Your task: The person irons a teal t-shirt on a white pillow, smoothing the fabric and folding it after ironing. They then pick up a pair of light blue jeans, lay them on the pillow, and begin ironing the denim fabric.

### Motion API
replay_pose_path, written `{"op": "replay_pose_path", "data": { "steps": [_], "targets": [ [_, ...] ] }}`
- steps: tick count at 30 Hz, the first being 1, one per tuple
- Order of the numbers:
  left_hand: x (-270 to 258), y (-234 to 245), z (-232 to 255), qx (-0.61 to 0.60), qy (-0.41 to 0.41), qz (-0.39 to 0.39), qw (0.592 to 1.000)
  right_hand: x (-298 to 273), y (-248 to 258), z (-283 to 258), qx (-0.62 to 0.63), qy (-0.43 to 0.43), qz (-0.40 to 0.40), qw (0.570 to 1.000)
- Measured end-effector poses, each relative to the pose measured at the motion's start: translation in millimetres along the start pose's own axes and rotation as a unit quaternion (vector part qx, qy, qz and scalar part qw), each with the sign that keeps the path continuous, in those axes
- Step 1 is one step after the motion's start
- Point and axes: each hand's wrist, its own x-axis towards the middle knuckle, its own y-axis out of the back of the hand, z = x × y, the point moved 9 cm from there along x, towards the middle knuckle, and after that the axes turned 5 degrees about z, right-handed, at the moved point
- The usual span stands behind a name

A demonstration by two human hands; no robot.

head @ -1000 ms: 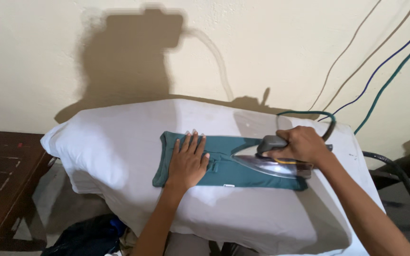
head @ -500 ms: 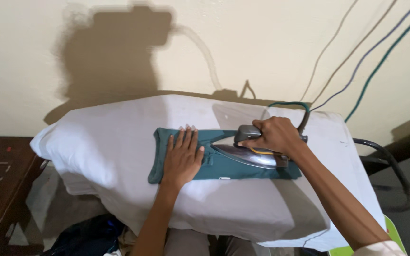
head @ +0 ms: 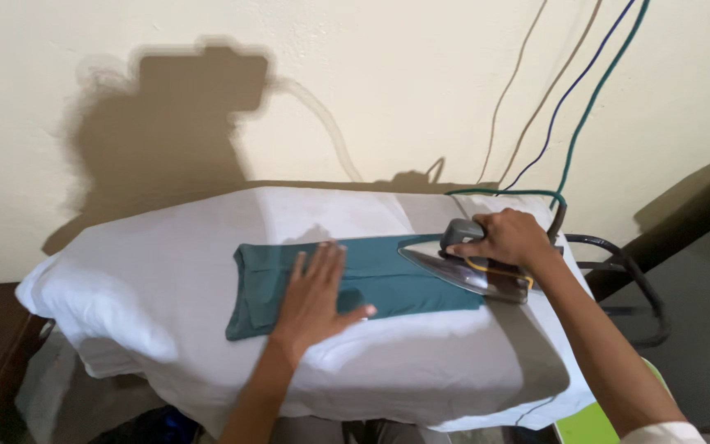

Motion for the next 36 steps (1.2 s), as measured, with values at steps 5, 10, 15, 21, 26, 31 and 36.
{"op": "replay_pose_path", "data": {
  "steps": [5, 10, 15, 21, 26, 31, 36],
  "targets": [
    [24.7, -49.6, 93.5, -0.018, -0.08, -0.078, 0.994, -23.1, 8.3, 38.3, 0.03, -0.128, 0.029, 0.991],
    [52.7, -77.5, 148.4, -0.056, -0.081, -0.01, 0.995, -39.8, 11.0, 67.3, 0.0, -0.189, 0.026, 0.982],
    [74.1, -100.2, 165.3, -0.096, -0.012, 0.047, 0.994, -37.4, 3.6, 74.5, -0.002, -0.197, 0.021, 0.98],
    [90.2, -112.6, 80.1, -0.495, 0.136, 0.169, 0.841, -39.7, 3.6, 72.1, -0.014, -0.201, 0.001, 0.98],
    [28.4, -78.0, -27.0, -0.808, 0.261, 0.272, 0.453, -41.1, -0.4, 72.5, -0.022, -0.22, -0.03, 0.975],
    [-72.8, 18.2, -65.8, -0.893, 0.129, 0.338, 0.266, -35.7, -8.7, 78.5, -0.032, -0.218, -0.03, 0.975],
    [-109.7, 11.3, -89.7, -0.881, 0.315, 0.248, 0.252, -37.1, 6.7, 62.3, -0.143, -0.157, 0.079, 0.974]
  ]
}}
